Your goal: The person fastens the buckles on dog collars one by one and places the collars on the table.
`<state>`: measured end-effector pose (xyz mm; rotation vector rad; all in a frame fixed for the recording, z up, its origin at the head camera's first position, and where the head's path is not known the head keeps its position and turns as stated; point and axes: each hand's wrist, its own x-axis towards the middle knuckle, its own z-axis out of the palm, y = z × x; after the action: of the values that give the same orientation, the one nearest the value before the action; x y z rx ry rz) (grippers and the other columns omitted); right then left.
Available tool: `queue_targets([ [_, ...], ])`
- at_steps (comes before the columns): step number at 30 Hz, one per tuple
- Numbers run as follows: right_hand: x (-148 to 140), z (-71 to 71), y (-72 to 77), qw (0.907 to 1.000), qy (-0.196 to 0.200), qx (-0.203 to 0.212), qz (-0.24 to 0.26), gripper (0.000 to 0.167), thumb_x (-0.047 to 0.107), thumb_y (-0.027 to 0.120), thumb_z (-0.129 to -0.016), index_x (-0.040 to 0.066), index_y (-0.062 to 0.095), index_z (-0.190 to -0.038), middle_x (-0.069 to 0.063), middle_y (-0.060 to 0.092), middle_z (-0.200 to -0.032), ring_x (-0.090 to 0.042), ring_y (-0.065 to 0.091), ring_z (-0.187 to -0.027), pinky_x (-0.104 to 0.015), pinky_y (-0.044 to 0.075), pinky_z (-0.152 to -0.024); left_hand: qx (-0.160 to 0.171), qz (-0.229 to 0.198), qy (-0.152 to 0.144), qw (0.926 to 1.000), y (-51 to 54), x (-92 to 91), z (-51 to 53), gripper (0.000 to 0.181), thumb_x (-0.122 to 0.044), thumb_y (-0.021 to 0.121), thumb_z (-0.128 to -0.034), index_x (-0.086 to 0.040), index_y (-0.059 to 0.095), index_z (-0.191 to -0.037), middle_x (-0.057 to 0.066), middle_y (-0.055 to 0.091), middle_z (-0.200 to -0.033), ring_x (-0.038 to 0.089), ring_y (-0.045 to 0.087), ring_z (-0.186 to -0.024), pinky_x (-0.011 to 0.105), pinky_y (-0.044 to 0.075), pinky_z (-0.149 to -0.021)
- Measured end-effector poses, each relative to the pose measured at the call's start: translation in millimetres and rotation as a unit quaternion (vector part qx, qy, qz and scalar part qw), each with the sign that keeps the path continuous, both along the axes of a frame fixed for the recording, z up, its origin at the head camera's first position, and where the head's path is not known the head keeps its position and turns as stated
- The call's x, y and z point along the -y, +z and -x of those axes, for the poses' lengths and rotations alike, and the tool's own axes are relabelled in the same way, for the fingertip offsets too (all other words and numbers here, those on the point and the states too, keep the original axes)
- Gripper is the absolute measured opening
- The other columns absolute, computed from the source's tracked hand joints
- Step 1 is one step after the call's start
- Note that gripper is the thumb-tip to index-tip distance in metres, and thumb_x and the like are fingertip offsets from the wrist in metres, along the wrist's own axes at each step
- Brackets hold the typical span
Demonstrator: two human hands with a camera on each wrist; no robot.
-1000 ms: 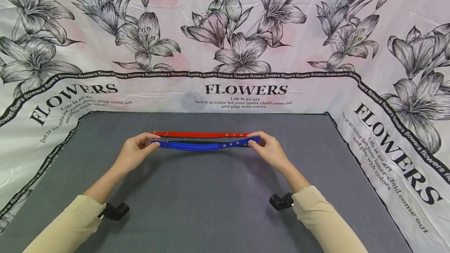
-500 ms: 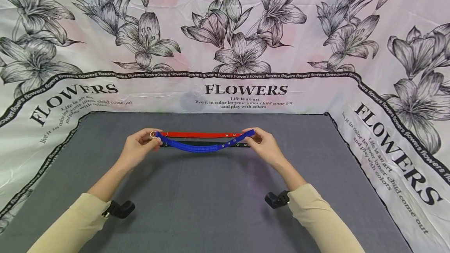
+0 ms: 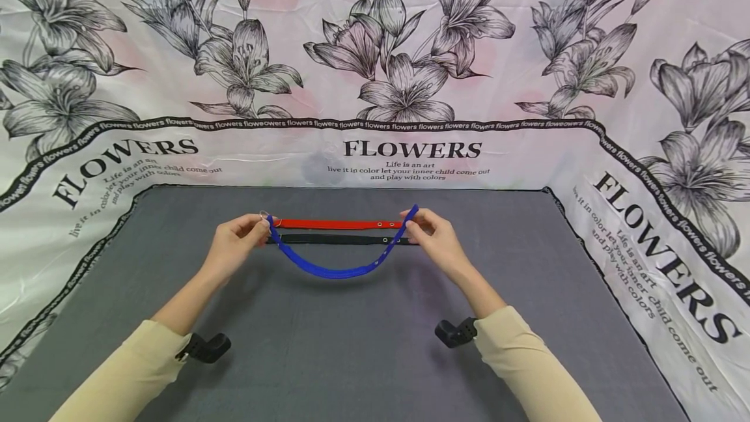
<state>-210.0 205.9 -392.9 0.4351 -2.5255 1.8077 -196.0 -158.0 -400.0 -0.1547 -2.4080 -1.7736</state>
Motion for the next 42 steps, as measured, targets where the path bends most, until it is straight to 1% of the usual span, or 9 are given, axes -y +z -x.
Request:
queue_targets([
  [4,4.0,1.0,0.7,0.9989,0.008,0.010,0.044,0.039,0.030,0.053,-0.094,-0.003,0.055,-0.117,-0.018,0.057,-0.119,-0.023,0.060,-0.103,-0.034,0.053,-0.081,0.006,0.000,-0.004,1.0000,1.2,-5.2,-0.4,0.037,-0.035,0.061,-0.0880,-0.003,0.066,-0.106,0.012,0.066,-0.102,0.013,0.063,-0.080,0.031,0.054,-0.075],
  [8,9.1,1.8,2.7,0.9978,0.008,0.016,0.063,0.038,0.028,0.053,-0.094,0.001,0.054,-0.120,-0.010,0.060,-0.112,-0.030,0.059,-0.105,-0.038,0.052,-0.082,0.014,-0.031,-0.011,0.9994,2.8,-11.2,0.4,0.037,-0.036,0.062,-0.0868,-0.004,0.066,-0.104,0.013,0.066,-0.105,0.010,0.063,-0.087,0.034,0.052,-0.083],
  [15,18.5,2.2,1.5,0.9955,0.000,0.028,0.091,0.030,0.024,0.053,-0.094,0.001,0.050,-0.114,-0.020,0.057,-0.111,-0.011,0.063,-0.091,-0.032,0.053,-0.080,0.013,-0.099,-0.020,0.9948,4.2,-23.6,2.4,0.032,-0.025,0.065,-0.0861,-0.002,0.064,-0.108,0.007,0.068,-0.097,0.021,0.066,-0.090,0.029,0.053,-0.081],
  [19,23.3,1.3,1.6,0.9949,-0.001,0.029,0.097,0.029,0.023,0.053,-0.094,0.001,0.049,-0.112,-0.028,0.053,-0.113,-0.011,0.062,-0.091,-0.031,0.054,-0.078,0.021,-0.124,-0.013,0.9920,4.2,-29.9,3.4,0.029,-0.021,0.068,-0.0845,-0.005,0.066,-0.108,0.008,0.067,-0.095,0.025,0.067,-0.087,0.029,0.054,-0.077],
  [24,29.0,0.3,3.8,0.9965,-0.003,0.036,0.075,0.031,0.026,0.053,-0.094,0.001,0.049,-0.114,-0.025,0.054,-0.111,-0.011,0.060,-0.090,-0.036,0.054,-0.078,0.034,-0.141,-0.007,0.9895,5.0,-36.3,3.6,0.029,-0.020,0.071,-0.0820,-0.005,0.065,-0.107,0.010,0.067,-0.091,0.022,0.068,-0.080,0.029,0.055,-0.073],
  [29,34.3,-0.8,6.4,0.9973,0.005,0.057,0.046,0.031,0.026,0.055,-0.093,0.004,0.051,-0.115,-0.016,0.057,-0.106,-0.011,0.060,-0.088,-0.044,0.052,-0.080,0.041,-0.137,-0.024,0.9894,6.0,-40.3,1.2,0.035,-0.026,0.070,-0.0818,-0.005,0.064,-0.109,0.008,0.065,-0.092,0.031,0.066,-0.085,0.030,0.055,-0.072],
  [33,37.8,-4.1,10.3,0.9971,0.014,0.071,0.026,0.032,0.026,0.057,-0.092,0.004,0.053,-0.115,-0.010,0.058,-0.100,-0.014,0.060,-0.087,-0.045,0.051,-0.081,0.051,-0.130,-0.041,0.9893,6.3,-41.7,-0.5,0.033,-0.027,0.068,-0.0841,-0.009,0.064,-0.111,0.013,0.062,-0.097,0.023,0.066,-0.080,0.030,0.055,-0.074],
  [37,39.0,-4.8,9.0,0.9967,0.018,0.079,-0.001,0.033,0.026,0.058,-0.092,0.004,0.055,-0.117,-0.012,0.059,-0.105,-0.022,0.058,-0.093,-0.046,0.051,-0.082,0.070,-0.123,-0.057,0.9883,6.1,-41.9,-1.9,0.037,-0.029,0.067,-0.0846,-0.009,0.064,-0.115,0.013,0.062,-0.100,0.015,0.065,-0.079,0.029,0.054,-0.077],
  [42,40.8,-3.0,3.9,0.9963,0.035,0.074,-0.027,0.030,0.024,0.059,-0.091,0.007,0.057,-0.116,-0.012,0.060,-0.104,-0.025,0.057,-0.090,-0.035,0.052,-0.075,0.082,-0.097,-0.063,0.9900,7.6,-44.9,-3.4,0.030,-0.027,0.065,-0.0864,-0.014,0.066,-0.114,0.009,0.064,-0.099,0.016,0.064,-0.082,0.026,0.053,-0.076],
])
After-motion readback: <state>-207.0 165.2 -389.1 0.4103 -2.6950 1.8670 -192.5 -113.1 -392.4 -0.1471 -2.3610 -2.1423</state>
